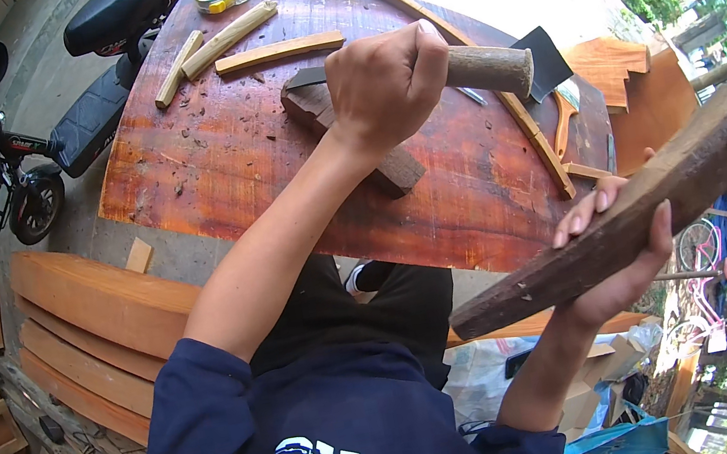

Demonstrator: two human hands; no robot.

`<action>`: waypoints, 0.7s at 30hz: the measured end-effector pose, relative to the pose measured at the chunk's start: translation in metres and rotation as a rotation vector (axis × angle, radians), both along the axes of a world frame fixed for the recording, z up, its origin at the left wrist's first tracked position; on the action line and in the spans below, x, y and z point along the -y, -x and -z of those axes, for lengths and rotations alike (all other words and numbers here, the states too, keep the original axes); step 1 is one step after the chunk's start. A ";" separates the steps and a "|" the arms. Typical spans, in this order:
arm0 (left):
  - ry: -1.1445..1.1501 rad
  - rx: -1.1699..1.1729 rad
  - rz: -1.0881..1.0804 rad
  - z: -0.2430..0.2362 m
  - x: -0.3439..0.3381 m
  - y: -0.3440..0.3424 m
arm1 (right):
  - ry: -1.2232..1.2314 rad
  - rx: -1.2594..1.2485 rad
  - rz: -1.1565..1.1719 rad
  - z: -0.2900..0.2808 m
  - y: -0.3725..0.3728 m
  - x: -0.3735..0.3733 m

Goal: Manually carving and shaping a block of wood using a large chisel and a wooden mallet.

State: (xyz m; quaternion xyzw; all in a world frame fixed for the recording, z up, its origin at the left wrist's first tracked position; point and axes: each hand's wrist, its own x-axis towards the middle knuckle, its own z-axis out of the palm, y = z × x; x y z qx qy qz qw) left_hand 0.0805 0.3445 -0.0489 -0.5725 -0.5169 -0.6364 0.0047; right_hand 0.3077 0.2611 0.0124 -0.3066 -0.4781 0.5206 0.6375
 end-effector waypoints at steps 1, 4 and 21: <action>-0.001 -0.001 0.002 0.001 0.000 0.000 | 0.021 -0.037 -0.038 0.008 0.009 0.001; 0.017 -0.054 -0.055 0.005 -0.002 0.006 | 0.281 0.647 -0.063 0.006 0.022 0.014; -0.024 -0.015 -0.121 0.006 -0.009 0.020 | 0.316 0.447 -0.087 0.002 0.013 0.010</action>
